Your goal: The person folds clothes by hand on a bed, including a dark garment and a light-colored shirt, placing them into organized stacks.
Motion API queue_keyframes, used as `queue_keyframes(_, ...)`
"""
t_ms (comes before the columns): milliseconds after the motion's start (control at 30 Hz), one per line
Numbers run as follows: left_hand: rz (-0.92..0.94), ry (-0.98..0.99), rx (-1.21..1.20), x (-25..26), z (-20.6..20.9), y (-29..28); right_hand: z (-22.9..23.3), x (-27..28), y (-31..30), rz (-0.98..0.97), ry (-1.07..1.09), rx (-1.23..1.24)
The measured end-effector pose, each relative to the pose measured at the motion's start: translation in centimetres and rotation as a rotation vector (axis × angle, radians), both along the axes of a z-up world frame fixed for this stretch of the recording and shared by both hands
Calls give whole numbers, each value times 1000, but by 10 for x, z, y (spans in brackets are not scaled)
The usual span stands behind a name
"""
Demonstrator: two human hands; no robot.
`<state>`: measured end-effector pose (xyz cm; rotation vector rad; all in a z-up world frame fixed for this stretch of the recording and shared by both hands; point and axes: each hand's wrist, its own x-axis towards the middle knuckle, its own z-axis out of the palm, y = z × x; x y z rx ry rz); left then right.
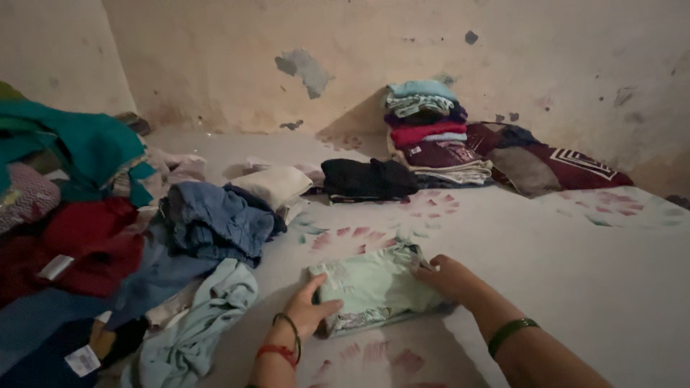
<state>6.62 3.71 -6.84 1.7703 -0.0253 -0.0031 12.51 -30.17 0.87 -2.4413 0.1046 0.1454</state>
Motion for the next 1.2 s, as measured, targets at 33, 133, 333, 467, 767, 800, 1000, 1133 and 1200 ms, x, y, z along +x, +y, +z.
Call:
queue_keyframes(33, 0, -5, 2, -1, -3, 0, 5, -6, 3, 0, -5, 2)
queue_keyframes(133, -52, -21, -130, -1, -3, -2, 15, -19, 6, 34, -53, 192)
queue_keyframes(333, 3, -43, 77, 4, 0, 1, 19, -25, -1, 313, -68, 306)
queue_keyframes(467, -34, -40, -61, 29, 9, 10, 41, -24, -3, 323, -91, 210)
queue_keyframes(767, -74, -270, 263, 114, 129, -5, 117, 32, 0, 213, -162, 165)
queue_keyframes(800, -145, -339, 213, 130, 135, -8, 122, 45, 1, 158, -143, 106)
queue_keyframes(1000, -30, -155, 258, 218, 165, -16, 133, 148, 5, 155, -235, 183)
queue_keyframes(1133, -12, -268, 573, 282, 191, -8, 139, 231, 8, 190, -309, 144)
queue_keyframes(1200, 11, -209, 577, 316, 195, -2, 136, 272, 5, 190, -333, 146)
